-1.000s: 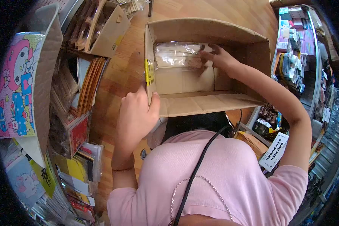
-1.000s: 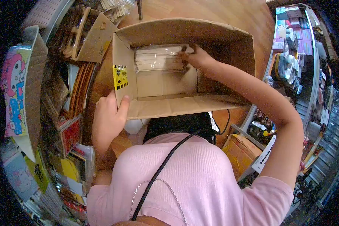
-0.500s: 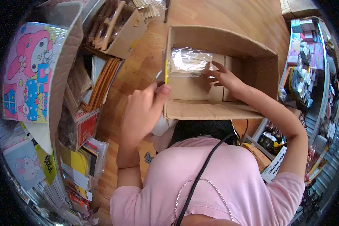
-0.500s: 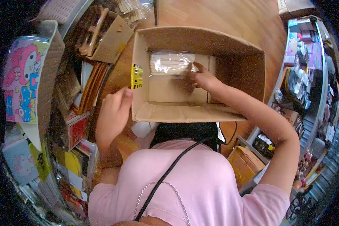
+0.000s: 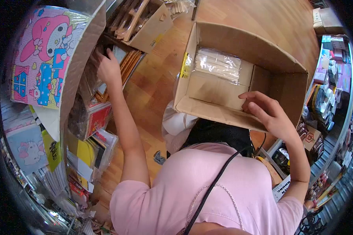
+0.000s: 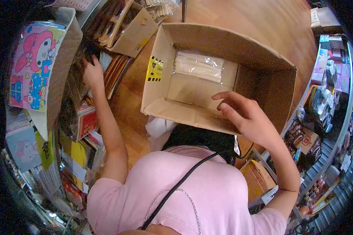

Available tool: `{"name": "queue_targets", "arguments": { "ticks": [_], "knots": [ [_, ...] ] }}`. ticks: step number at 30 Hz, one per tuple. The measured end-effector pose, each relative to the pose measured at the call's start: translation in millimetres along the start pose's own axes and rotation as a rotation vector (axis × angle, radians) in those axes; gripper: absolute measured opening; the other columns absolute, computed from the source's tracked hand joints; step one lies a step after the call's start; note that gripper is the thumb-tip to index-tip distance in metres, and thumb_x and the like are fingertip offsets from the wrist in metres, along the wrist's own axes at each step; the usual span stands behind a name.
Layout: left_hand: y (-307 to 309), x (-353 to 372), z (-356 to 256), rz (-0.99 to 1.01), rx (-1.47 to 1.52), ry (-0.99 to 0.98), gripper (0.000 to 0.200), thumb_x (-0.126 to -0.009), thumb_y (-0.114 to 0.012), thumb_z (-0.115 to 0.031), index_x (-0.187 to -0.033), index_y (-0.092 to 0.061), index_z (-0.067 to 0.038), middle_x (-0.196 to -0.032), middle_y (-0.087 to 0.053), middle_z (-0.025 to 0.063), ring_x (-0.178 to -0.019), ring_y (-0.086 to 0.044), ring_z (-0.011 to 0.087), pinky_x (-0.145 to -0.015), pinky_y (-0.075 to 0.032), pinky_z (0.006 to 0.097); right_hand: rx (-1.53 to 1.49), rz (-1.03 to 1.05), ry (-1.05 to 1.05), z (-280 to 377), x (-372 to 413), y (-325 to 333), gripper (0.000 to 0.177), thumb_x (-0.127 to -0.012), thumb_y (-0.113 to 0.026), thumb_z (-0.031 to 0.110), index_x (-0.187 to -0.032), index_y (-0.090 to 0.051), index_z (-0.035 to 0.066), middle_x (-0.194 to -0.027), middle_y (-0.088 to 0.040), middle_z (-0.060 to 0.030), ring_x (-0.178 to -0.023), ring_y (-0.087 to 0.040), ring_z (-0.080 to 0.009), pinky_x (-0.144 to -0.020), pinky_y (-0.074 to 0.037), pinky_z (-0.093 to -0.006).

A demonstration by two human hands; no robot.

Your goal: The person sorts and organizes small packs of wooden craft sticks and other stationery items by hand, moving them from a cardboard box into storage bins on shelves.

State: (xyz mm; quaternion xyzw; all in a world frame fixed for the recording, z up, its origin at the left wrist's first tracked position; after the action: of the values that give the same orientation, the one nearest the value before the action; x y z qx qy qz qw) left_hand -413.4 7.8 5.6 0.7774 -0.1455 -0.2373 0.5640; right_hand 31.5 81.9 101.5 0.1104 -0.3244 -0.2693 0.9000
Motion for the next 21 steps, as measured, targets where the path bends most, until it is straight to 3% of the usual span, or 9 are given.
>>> {"name": "queue_targets", "arguments": {
  "ticks": [1,3,5,6,8,11,21],
  "knots": [
    [-22,-5,19,-0.057,-0.190,-0.075,0.040,-0.089,-0.044,-0.036,-0.107,-0.057,-0.003,-0.085,-0.062,0.0206,-0.078,-0.061,0.0351,-0.068,-0.049,0.0437,-0.112,-0.016,-0.029,-4,3,1,0.026,-0.091,-0.048,0.019,-0.111,-0.055,0.005,-0.087,-0.062,-0.0117,-0.083,-0.057,-0.0137,-0.077,-0.045,-0.0291],
    [-26,-1,20,-0.118,-0.380,-0.151,0.042,-0.090,-0.044,-0.039,-0.098,-0.060,-0.001,-0.069,-0.063,0.0186,-0.067,-0.063,0.0330,-0.058,-0.050,0.0417,-0.225,-0.033,-0.055,-10,7,1,0.026,-0.091,-0.048,0.019,-0.111,-0.055,0.005,-0.087,-0.061,-0.0111,-0.084,-0.057,-0.0134,-0.078,-0.045,-0.0286],
    [-42,3,30,0.040,-0.406,-0.102,0.030,-0.087,-0.051,-0.031,-0.087,-0.061,-0.002,-0.069,-0.063,0.0168,-0.065,-0.063,0.0310,-0.055,-0.051,0.0423,-0.199,-0.058,-0.029,-11,11,3,0.026,-0.092,-0.047,0.019,-0.112,-0.055,0.004,-0.087,-0.062,-0.0098,-0.086,-0.056,-0.0139,-0.079,-0.044,-0.0282],
    [-38,5,29,0.037,-0.406,-0.104,0.030,-0.087,-0.051,-0.031,-0.087,-0.061,-0.002,-0.069,-0.063,0.0168,-0.065,-0.063,0.0310,-0.055,-0.051,0.0423,-0.201,-0.060,-0.027,-11,12,4,0.026,-0.092,-0.047,0.019,-0.112,-0.055,0.004,-0.087,-0.062,-0.0098,-0.086,-0.056,-0.0139,-0.079,-0.044,-0.0282],
    [-28,11,29,0.040,-0.395,-0.100,0.019,-0.084,-0.052,-0.020,-0.082,-0.062,-0.004,-0.085,-0.064,0.0184,-0.075,-0.063,0.0356,-0.064,-0.051,0.0443,-0.140,-0.041,0.008,-9,15,2,0.027,-0.092,-0.047,0.021,-0.111,-0.055,0.004,-0.087,-0.062,-0.0096,-0.085,-0.056,-0.0141,-0.079,-0.044,-0.0281],
    [-11,10,37,-0.030,-0.341,-0.063,0.017,-0.083,-0.051,-0.017,-0.081,-0.062,-0.004,-0.079,-0.064,0.0187,-0.074,-0.064,0.0350,-0.064,-0.051,0.0449,-0.166,-0.055,0.033,-8,19,2,0.027,-0.092,-0.047,0.021,-0.111,-0.055,0.004,-0.087,-0.062,-0.0098,-0.085,-0.057,-0.0144,-0.079,-0.044,-0.0279],
    [24,26,38,-0.072,-0.208,-0.019,0.026,-0.089,-0.045,-0.027,-0.094,-0.065,-0.010,-0.082,-0.064,0.0198,-0.076,-0.063,0.0375,-0.066,-0.050,0.0472,-0.135,-0.043,0.091,0,22,1,0.028,-0.092,-0.047,0.022,-0.110,-0.055,0.003,-0.089,-0.062,-0.0109,-0.086,-0.057,-0.0159,-0.080,-0.044,-0.0293]
  ]
}}
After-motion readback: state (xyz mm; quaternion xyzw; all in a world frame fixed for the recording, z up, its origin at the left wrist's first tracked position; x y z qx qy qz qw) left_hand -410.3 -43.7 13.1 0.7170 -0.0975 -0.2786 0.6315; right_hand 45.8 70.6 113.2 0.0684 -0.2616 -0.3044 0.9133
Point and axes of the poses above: each hand's wrist, its own x-axis away from the middle knuckle, its own y-axis out of the back of the hand, z = x × y, the point moved 9 cm from there along -x, towards the middle knuckle
